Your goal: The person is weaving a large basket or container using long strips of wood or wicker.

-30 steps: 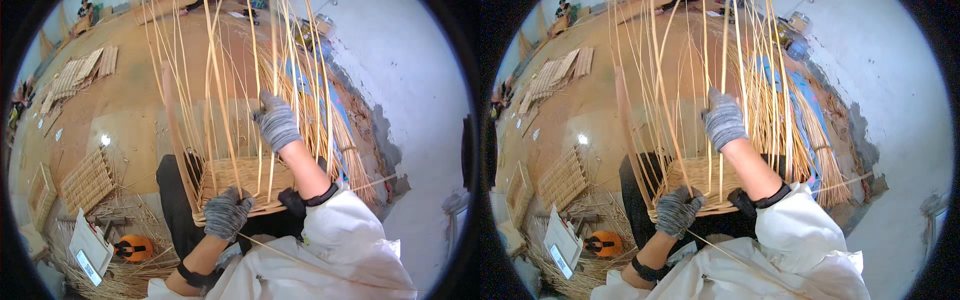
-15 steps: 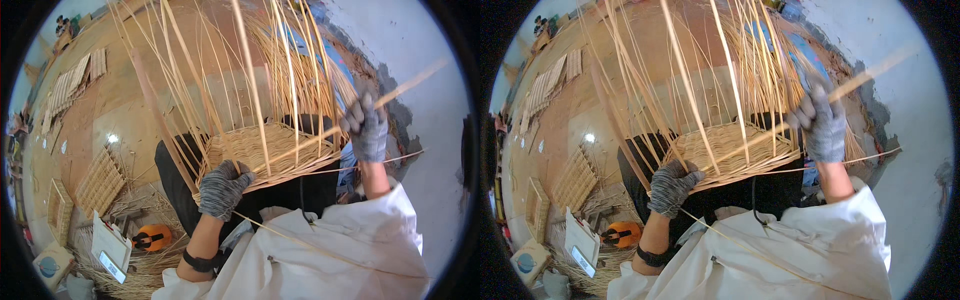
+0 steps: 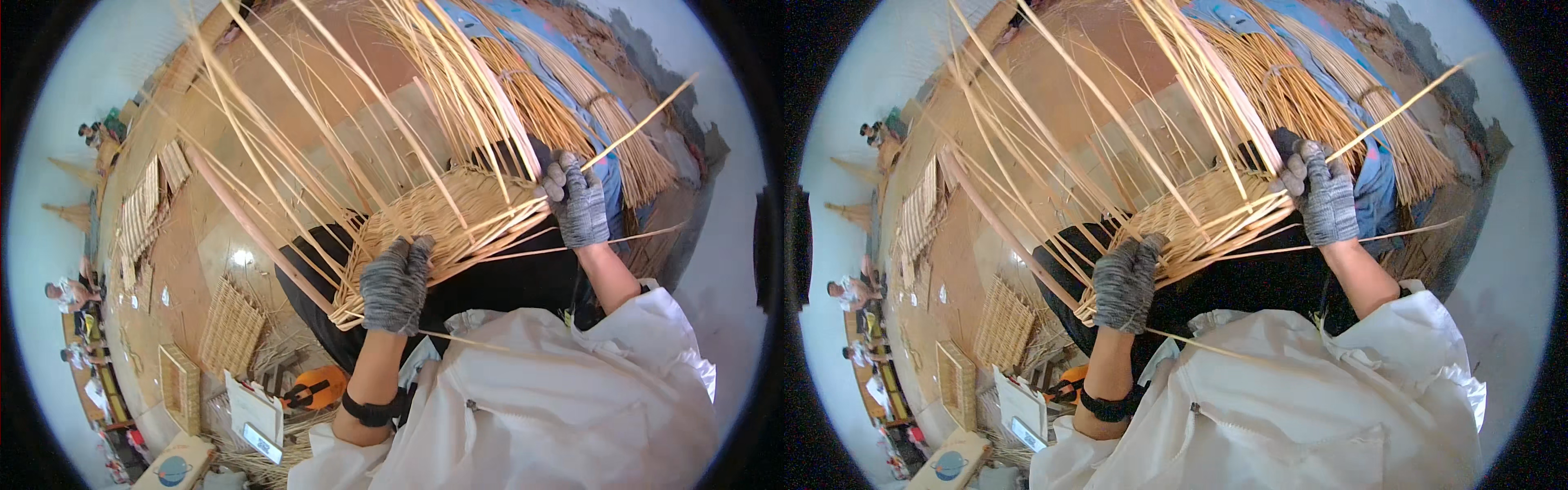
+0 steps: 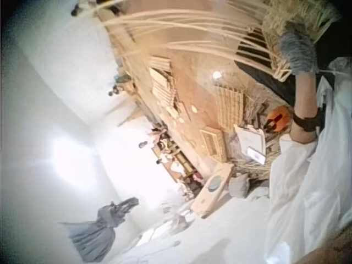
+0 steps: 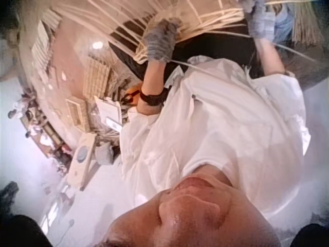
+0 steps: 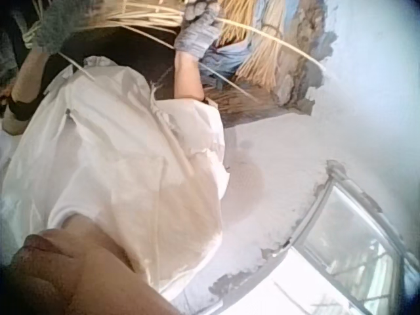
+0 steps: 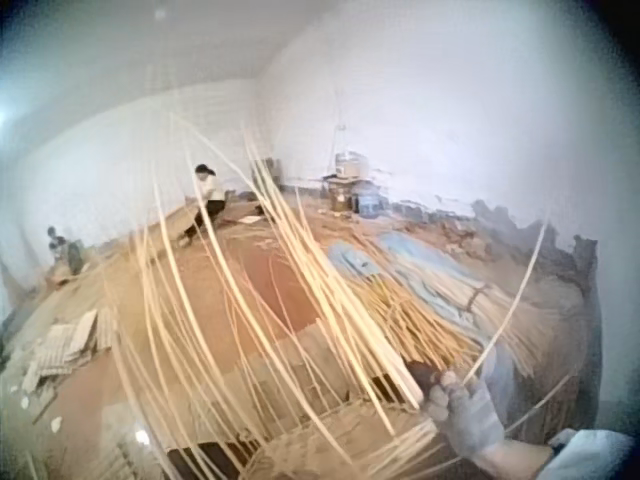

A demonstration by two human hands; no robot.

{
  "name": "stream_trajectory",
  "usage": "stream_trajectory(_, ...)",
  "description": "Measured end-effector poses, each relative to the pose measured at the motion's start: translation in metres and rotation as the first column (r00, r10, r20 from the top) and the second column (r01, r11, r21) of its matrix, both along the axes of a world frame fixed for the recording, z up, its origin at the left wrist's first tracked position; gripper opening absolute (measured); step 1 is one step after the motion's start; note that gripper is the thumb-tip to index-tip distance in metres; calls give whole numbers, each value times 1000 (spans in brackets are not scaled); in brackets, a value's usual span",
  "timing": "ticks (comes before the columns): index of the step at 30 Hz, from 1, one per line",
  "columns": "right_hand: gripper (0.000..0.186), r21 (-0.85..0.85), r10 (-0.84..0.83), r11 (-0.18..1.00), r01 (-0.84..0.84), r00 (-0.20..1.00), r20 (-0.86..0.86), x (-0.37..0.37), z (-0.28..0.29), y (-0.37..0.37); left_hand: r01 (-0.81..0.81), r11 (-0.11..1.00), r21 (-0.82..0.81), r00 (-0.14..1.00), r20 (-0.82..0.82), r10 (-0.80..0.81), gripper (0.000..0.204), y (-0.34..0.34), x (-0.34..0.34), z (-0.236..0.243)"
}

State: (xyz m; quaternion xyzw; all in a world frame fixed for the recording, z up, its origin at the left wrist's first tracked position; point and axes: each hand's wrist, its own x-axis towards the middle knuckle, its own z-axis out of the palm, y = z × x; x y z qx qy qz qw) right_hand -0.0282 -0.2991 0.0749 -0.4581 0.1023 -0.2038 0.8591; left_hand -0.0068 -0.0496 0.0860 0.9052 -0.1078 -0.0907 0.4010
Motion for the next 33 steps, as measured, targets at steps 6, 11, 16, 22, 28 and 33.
stream_trajectory(6,27,-606,488,757,-244,828,277,-84,38,36,3,989,146,999,-47,4,40,7,22,-21)
stream_trajectory(11,31,-744,245,414,-524,852,-463,-73,87,12,-82,966,244,997,17,80,35,7,17,-11)
stream_trajectory(16,48,-930,278,-317,186,956,96,-26,24,84,-152,942,-300,881,392,266,51,15,-22,8)
stream_trajectory(22,60,-849,377,-444,287,919,114,9,-21,94,-13,883,470,746,592,-305,48,65,-22,-48)
stream_trajectory(28,47,-879,270,-475,-32,946,-180,43,-8,108,-194,898,396,589,779,-216,49,54,16,-47)
stream_trajectory(33,39,-882,226,-407,-237,910,-349,30,11,109,-115,900,421,658,710,-249,40,59,-13,-63)
